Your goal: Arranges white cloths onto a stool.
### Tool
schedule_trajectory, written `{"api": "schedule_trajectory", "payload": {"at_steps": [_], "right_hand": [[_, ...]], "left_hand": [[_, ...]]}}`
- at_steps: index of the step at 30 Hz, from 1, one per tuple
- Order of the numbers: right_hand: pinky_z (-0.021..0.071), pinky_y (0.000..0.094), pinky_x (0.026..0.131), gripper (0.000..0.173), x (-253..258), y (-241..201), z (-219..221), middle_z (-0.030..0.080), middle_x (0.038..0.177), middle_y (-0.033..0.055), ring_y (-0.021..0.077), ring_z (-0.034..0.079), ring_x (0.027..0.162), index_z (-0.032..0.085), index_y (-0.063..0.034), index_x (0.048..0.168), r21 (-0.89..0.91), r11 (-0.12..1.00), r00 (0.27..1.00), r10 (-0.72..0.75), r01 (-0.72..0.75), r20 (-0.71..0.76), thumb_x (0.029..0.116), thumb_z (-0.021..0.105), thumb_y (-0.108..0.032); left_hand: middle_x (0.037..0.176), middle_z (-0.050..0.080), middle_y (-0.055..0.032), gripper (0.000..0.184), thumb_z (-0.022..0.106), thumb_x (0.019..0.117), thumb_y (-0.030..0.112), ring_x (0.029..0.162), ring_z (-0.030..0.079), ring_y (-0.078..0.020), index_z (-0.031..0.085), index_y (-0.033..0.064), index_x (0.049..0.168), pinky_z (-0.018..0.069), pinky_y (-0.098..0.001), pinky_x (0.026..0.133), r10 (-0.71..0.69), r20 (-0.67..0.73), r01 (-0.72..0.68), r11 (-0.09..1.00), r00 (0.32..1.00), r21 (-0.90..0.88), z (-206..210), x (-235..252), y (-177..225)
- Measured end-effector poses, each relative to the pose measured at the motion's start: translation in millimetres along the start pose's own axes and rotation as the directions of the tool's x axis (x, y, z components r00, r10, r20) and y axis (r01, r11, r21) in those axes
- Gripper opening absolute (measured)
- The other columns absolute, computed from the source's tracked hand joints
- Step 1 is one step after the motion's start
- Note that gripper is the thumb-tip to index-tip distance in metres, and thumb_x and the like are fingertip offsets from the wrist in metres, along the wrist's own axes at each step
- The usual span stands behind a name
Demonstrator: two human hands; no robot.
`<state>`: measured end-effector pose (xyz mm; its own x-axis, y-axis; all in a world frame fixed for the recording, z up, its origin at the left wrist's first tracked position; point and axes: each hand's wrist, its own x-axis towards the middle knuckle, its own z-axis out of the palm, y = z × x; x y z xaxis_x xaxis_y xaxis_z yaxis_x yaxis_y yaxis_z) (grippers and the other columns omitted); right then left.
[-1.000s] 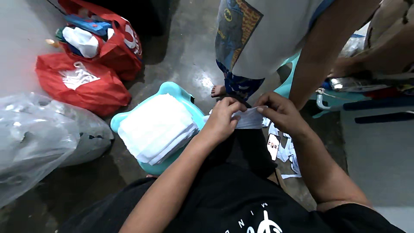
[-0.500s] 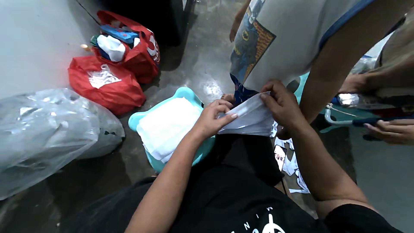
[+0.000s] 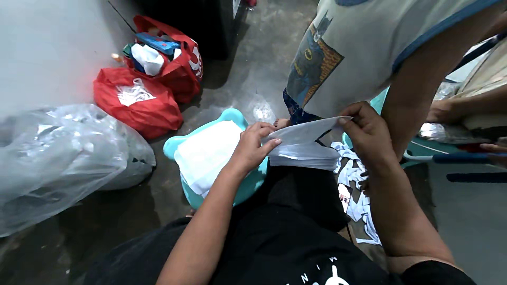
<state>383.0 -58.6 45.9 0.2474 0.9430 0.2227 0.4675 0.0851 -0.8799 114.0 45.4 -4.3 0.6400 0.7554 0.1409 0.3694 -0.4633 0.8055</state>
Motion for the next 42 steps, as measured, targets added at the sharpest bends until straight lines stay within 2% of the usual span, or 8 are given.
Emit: {"api": "schedule_trajectory", "payload": {"at_steps": [4, 9, 16, 24, 28, 31, 37, 42], "right_hand": [[0.0568, 0.0222, 0.08, 0.013, 4.7, -3.5, 5.4, 0.068, 0.103, 0.0041, 0.0031, 0.066, 0.087, 0.059, -0.0011, 0.111, -0.057, 0.987, 0.987, -0.152, 0.149, -0.045, 0.1004, 0.057, -0.007], [0.0539, 0.0181, 0.073, 0.014, 10.7, -12.5, 15.3, 0.066, 0.096, 0.0026, -0.0008, 0.061, 0.079, 0.059, 0.0002, 0.111, -0.101, 0.976, 0.974, -0.202, 0.192, -0.099, 0.1006, 0.056, -0.008], [0.06, 0.019, 0.07, 0.011, 31.0, -33.4, 60.3, 0.063, 0.092, -0.006, -0.002, 0.065, 0.078, 0.053, -0.006, 0.112, 0.245, 0.95, 0.98, -0.2, 0.196, -0.005, 0.1015, 0.053, -0.005], [0.0573, 0.0326, 0.069, 0.023, 40.6, -25.5, 152.3, 0.065, 0.088, 0.0065, 0.0115, 0.064, 0.072, 0.054, -0.0028, 0.124, 0.405, 0.881, 0.903, 0.054, -0.244, 0.426, 0.1007, 0.053, -0.005], [0.0559, 0.0451, 0.067, 0.034, 29.5, -4.5, 186.7, 0.067, 0.094, 0.0183, 0.0253, 0.065, 0.073, 0.05, -0.0053, 0.135, 0.155, 0.929, 0.811, 0.202, -0.337, 0.549, 0.1026, 0.057, -0.01], [0.0557, 0.0495, 0.07, 0.05, 26.6, -9.0, 190.0, 0.066, 0.099, 0.0211, 0.0305, 0.064, 0.077, 0.046, -0.0084, 0.142, 0.011, 0.956, 0.749, 0.224, -0.295, 0.624, 0.0963, 0.067, -0.003], [0.054, 0.042, 0.064, 0.017, 32.2, -22.5, 180.4, 0.065, 0.093, 0.0131, 0.0219, 0.061, 0.07, 0.064, -0.0029, 0.105, -0.023, 0.993, 0.753, 0.106, -0.119, 0.649, 0.0938, 0.058, 0.007], [0.0573, 0.0445, 0.072, 0.013, 30.3, -17.0, 186.8, 0.064, 0.1, 0.0157, 0.0251, 0.065, 0.08, 0.069, -0.0015, 0.102, -0.136, 0.99, 0.733, 0.121, -0.039, 0.669, 0.0945, 0.061, 0.005]], "left_hand": [[0.123, 0.067, -0.0091, 0.019, 0.078, 0.09, 0.022, 0.116, 0.063, -0.0198, 0.069, 0.0049, 0.091, 0.0512, -0.0439, 0.099, -0.014, -0.12, 0.005, 0.997, 0.993, -0.075, -1.0, -1.9, 0.4], [0.111, 0.07, -0.0064, 0.015, 0.069, 0.0949, 0.012, 0.104, 0.066, -0.0124, 0.07, 0.0023, 0.107, 0.0544, -0.0343, 0.095, -0.083, -0.221, 0.008, 0.948, 0.972, -0.319, -2.0, -3.6, -1.2], [0.094, 0.069, 0.0048, 0.012, 0.063, 0.0987, 0.006, 0.082, 0.067, -0.0051, 0.061, 0.015, 0.106, 0.0589, -0.0262, 0.079, -0.193, -0.286, -0.041, 0.762, 0.939, -0.646, -46.9, -42.4, 9.7], [0.096, 0.071, -0.0039, 0.014, 0.052, 0.1048, 0.006, 0.082, 0.072, -0.0155, 0.058, 0.0087, 0.118, 0.0638, -0.0382, 0.076, -0.599, -0.328, 0.195, 0.644, 0.73, -0.74, -79.0, -124.3, -1.5], [0.091, 0.069, -0.0112, 0.037, 0.06, 0.1006, 0.002, 0.075, 0.07, -0.0178, 0.046, 0.0046, 0.135, 0.0607, -0.0352, 0.07, -0.788, -0.285, 0.465, 0.568, 0.546, -0.679, -60.4, -142.6, -25.1], [0.1, 0.073, -0.0142, 0.064, 0.068, 0.092, -0.006, 0.082, 0.073, -0.0197, 0.037, 0.0101, 0.146, 0.0611, -0.0373, 0.076, -0.759, -0.297, 0.496, 0.617, 0.58, -0.611, -52.9, -150.5, -35.5], [0.109, 0.069, -0.0063, 0.017, 0.061, 0.0981, 0.0, 0.086, 0.066, -0.015, 0.07, 0.0082, 0.109, 0.0567, -0.037, 0.077, -0.599, -0.388, 0.546, 0.8, 0.7, -0.25, -63.8, -154.1, -27.6], [0.119, 0.065, -0.0106, 0.019, 0.066, 0.0973, 0.006, 0.102, 0.065, -0.0222, 0.07, 0.0089, 0.116, 0.0541, -0.0449, 0.089, -0.658, -0.332, 0.655, 0.743, 0.676, -0.14, -62.7, -152.7, -23.3]]}}
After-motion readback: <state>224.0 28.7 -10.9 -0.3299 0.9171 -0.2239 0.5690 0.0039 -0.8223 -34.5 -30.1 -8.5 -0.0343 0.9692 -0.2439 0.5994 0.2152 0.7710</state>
